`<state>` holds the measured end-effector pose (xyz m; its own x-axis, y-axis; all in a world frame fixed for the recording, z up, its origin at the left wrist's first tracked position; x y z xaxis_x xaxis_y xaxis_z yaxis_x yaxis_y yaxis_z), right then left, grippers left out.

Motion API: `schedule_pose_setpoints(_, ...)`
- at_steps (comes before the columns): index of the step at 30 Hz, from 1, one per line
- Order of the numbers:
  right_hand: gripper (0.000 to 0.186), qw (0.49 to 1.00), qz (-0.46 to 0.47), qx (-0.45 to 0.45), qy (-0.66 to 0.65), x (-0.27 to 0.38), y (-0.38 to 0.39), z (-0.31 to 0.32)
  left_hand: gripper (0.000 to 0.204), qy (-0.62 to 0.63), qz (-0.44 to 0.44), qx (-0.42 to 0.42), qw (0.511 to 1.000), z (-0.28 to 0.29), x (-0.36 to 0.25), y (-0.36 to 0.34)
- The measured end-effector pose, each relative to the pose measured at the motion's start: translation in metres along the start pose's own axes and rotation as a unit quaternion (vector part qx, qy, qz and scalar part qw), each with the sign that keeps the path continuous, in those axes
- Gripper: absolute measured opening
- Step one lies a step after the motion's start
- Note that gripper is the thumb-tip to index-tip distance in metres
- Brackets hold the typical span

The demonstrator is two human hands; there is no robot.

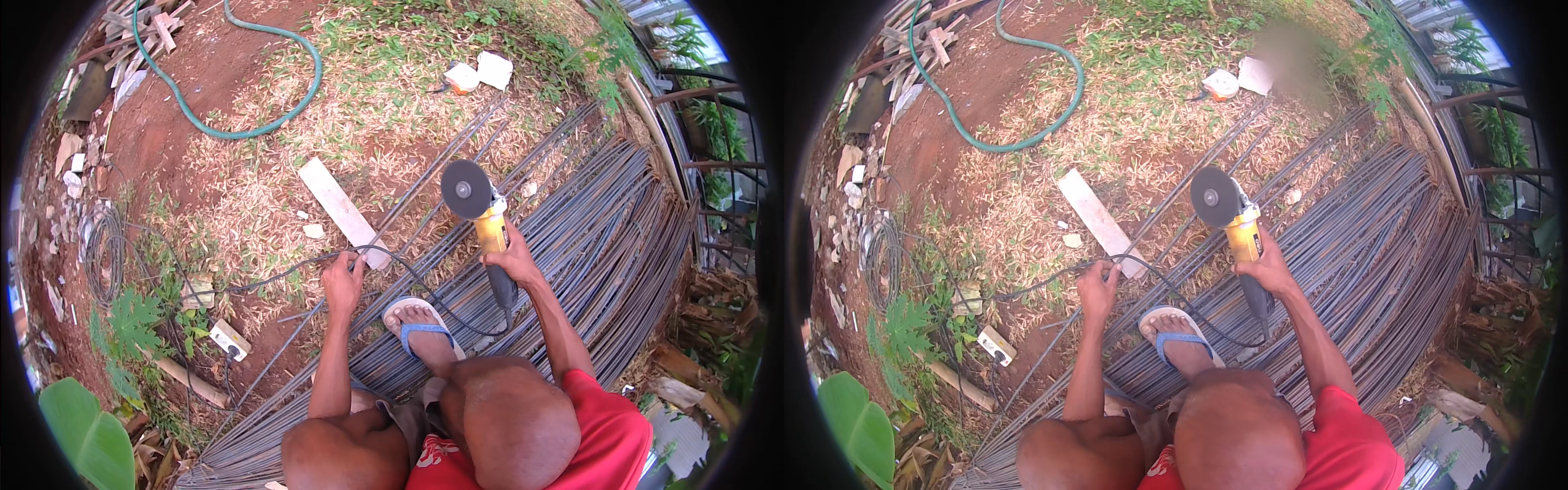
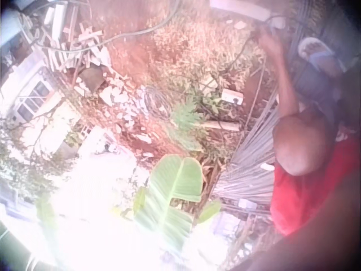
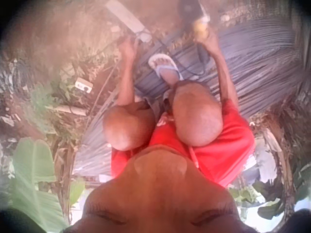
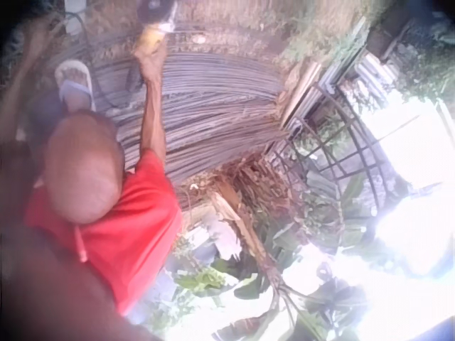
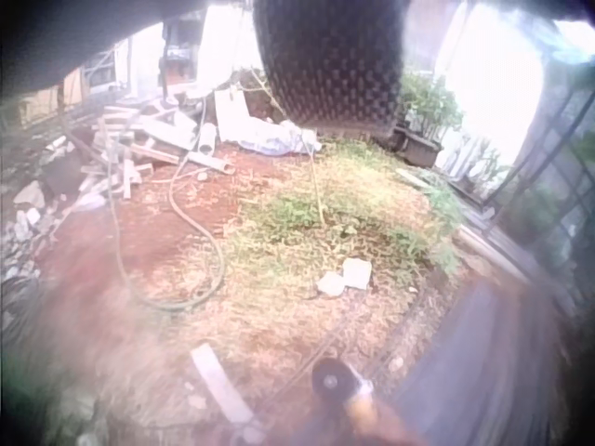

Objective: The person positions a metal rod on a wooden block and uses an angle grinder to cut it, producing sparks. The person repeats the cutting process on multiple rods laid out on the ground.

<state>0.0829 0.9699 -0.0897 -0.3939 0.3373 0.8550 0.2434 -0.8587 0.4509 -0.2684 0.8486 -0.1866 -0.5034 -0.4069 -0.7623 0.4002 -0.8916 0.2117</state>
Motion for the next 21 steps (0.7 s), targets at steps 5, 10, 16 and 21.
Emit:
schedule_pose_setpoints(5,0.09,0.973,-0.001,0.085,0.216,0.012,-0.022,-0.033,0.026,-0.002,-0.002,-0.01,1.0,-0.001,-0.001,0.004)
schedule_pose_setpoints(10,0.086,0.947,-0.002,0.162,0.276,0.005,-0.031,-0.072,0.026,0.016,-0.044,-0.049,0.998,0.003,-0.002,0.008)
schedule_pose_setpoints(16,0.099,0.934,-0.026,0.173,0.312,-0.013,-0.033,-0.085,0.025,0.023,-0.016,-0.03,0.999,0.001,-0.003,0.009)
schedule_pose_setpoints(21,0.095,0.936,-0.025,0.175,0.305,-0.007,-0.031,-0.093,0.023,0.033,-0.019,-0.035,0.999,0.004,0.001,0.01)
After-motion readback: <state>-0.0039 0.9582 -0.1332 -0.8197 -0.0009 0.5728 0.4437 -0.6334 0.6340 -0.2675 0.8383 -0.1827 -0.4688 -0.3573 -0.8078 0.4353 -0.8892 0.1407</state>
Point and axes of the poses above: each hand's wrist, its own y-axis away from the middle knuckle, its own z-axis out of the back of the hand, x = y × z, the point moved 10 cm from there along -y, towards the middle knuckle, and after that the axes turned 2 degrees about z, right-handed, at the moved point
